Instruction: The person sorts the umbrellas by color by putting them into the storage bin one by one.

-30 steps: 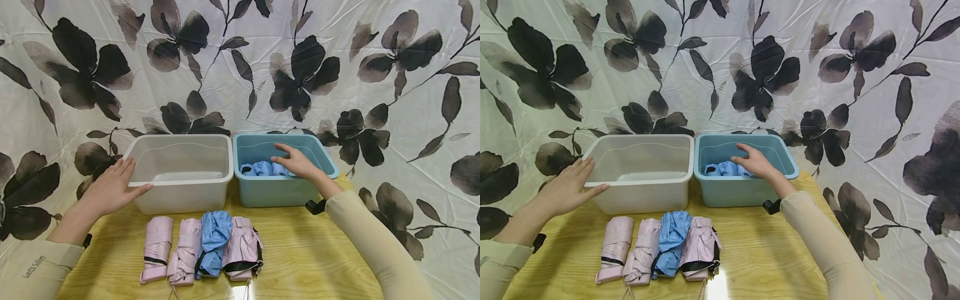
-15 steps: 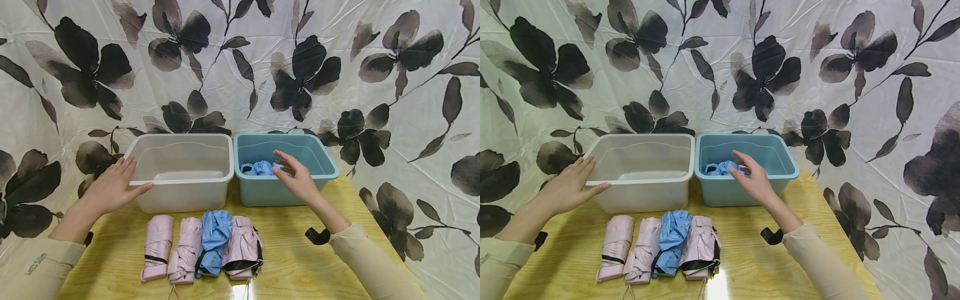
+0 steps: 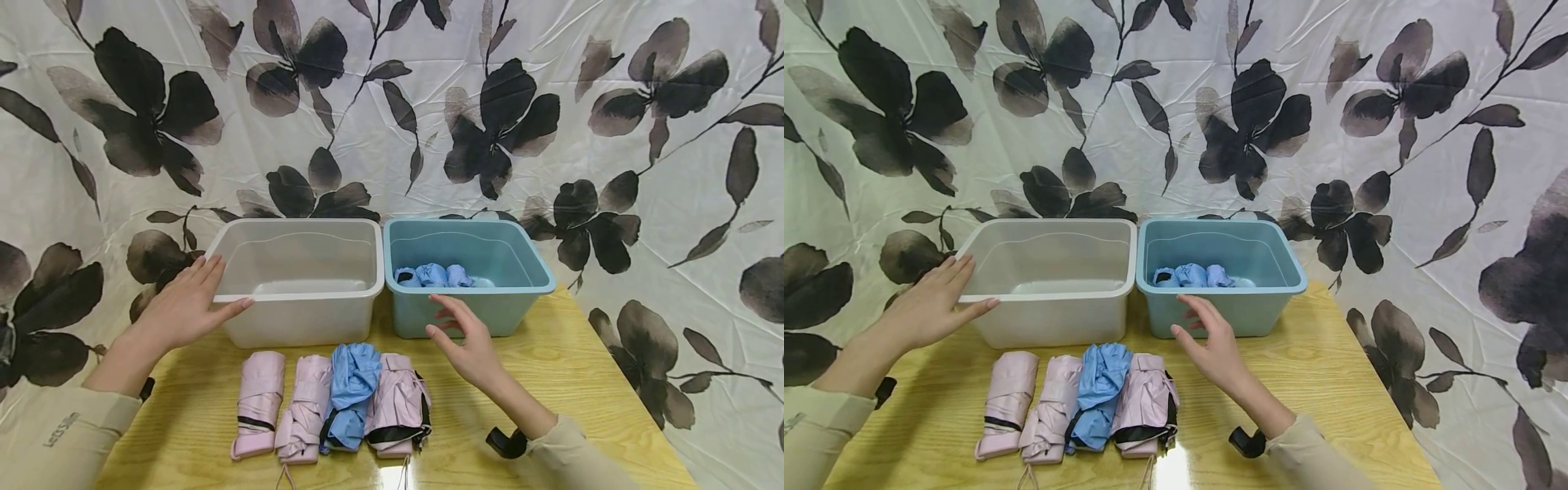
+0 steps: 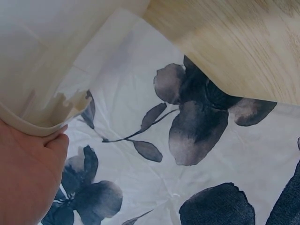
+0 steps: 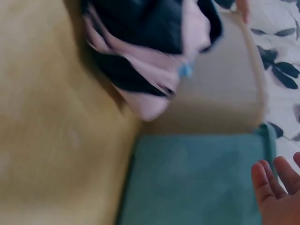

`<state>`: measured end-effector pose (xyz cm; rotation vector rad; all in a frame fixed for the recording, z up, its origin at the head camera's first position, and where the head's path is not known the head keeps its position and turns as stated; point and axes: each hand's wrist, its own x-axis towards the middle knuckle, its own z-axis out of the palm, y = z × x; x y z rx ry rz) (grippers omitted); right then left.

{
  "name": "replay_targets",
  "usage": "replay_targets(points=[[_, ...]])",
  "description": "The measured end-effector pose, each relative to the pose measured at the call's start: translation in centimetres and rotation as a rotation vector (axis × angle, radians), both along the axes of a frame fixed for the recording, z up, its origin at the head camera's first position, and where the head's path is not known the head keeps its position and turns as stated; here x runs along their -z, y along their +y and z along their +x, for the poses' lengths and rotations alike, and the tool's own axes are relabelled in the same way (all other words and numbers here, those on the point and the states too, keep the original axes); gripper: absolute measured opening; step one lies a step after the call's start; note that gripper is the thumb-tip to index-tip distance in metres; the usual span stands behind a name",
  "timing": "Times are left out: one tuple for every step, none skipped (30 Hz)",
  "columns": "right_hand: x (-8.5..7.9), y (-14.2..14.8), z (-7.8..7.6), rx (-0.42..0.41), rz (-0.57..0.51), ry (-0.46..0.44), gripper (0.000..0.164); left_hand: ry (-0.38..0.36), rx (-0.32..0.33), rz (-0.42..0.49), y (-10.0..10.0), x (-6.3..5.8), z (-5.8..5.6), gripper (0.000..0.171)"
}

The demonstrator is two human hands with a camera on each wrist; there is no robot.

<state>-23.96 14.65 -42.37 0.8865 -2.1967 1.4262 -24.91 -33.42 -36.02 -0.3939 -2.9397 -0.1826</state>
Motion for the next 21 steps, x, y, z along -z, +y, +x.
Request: replay_targets(points=[[0.5, -0.2, 0.2, -0.01, 0.005, -0.016, 0.051, 0.0, -0.001, -0.001, 0.0, 0.0, 0.0, 0.104], [1.0, -0.4, 0.5, -0.02, 0.013, -0.035, 0.051, 0.0, -0.002, -0.003, 0.0, 0.0, 0.0, 0.104], [1.5, -0.5, 0.7, -0.025, 0.031, -0.062, 0.052, 0.001, -0.002, -0.002, 0.0, 0.0, 0.0, 0.104], [1.9, -0.7, 0.9, -0.03, 0.054, -0.095, 0.053, 0.0, -0.003, -0.002, 0.0, 0.0, 0.0, 0.104], [2.3, -0.9, 1.1, -0.034, 0.081, -0.125, 0.055, -0.001, -0.003, -0.002, 0.0, 0.0, 0.0, 0.104], [2.7, -1.0, 1.3, -0.034, 0.118, -0.16, 0.057, -0.003, -0.002, -0.001, 0.0, 0.0, 0.1, 0.104], [3.0, -1.2, 1.4, -0.037, 0.152, -0.198, 0.059, -0.003, -0.001, 0.0, 0.0, 0.0, 0.1, 0.104], [3.3, -1.3, 1.5, -0.037, 0.194, -0.233, 0.061, -0.004, -0.001, 0.0, 0.0, 0.0, 0.1, 0.104], [3.6, -1.5, 1.6, -0.038, 0.234, -0.269, 0.064, -0.004, -0.001, 0.001, 0.0, 0.0, 0.1, 0.104], [3.8, -1.6, 1.6, -0.041, 0.266, -0.302, 0.067, -0.005, -0.001, 0.002, 0.0, 0.0, 0.2, 0.104], [4.1, -1.8, 1.6, -0.042, 0.302, -0.328, 0.069, -0.006, -0.001, 0.001, 0.0, 0.0, 0.2, 0.104], [4.3, -1.9, 1.6, -0.041, 0.336, -0.353, 0.072, -0.006, -0.002, 0.003, 0.0, 0.0, 0.2, 0.104], [4.6, -2.0, 1.5, -0.043, 0.362, -0.372, 0.074, -0.006, -0.001, 0.001, 0.0, 0.0, 0.2, 0.104], [4.7, -2.1, 1.4, -0.044, 0.386, -0.385, 0.076, -0.006, -0.001, 0.001, 0.0, 0.0, 0.2, 0.104], [4.9, -2.2, 1.3, -0.046, 0.405, -0.397, 0.079, -0.006, -0.001, 0.0, 0.0, 0.0, 0.2, 0.104], [5.1, -2.3, 1.2, -0.047, 0.426, -0.401, 0.08, -0.006, -0.001, 0.0, 0.0, 0.0, 0.2, 0.104], [5.2, -2.4, 1.1, -0.05, 0.45, -0.404, 0.083, -0.005, -0.001, 0.0, 0.0, 0.0, 0.2, 0.104], [5.4, -2.5, 1.0, -0.054, 0.468, -0.404, 0.084, -0.004, -0.001, 0.002, 0.0, 0.0, 0.2, 0.104], [5.5, -2.5, 1.0, -0.06, 0.482, -0.407, 0.086, -0.004, 0.0, 0.002, 0.0, 0.0, 0.2, 0.104], [5.5, -2.6, 0.9, -0.065, 0.498, -0.409, 0.087, -0.004, -0.001, 0.003, 0.0, 0.0, 0.1, 0.104], [5.6, -2.7, 0.8, -0.071, 0.512, -0.413, 0.088, -0.004, -0.001, 0.004, 0.0, 0.0, 0.1, 0.104]])
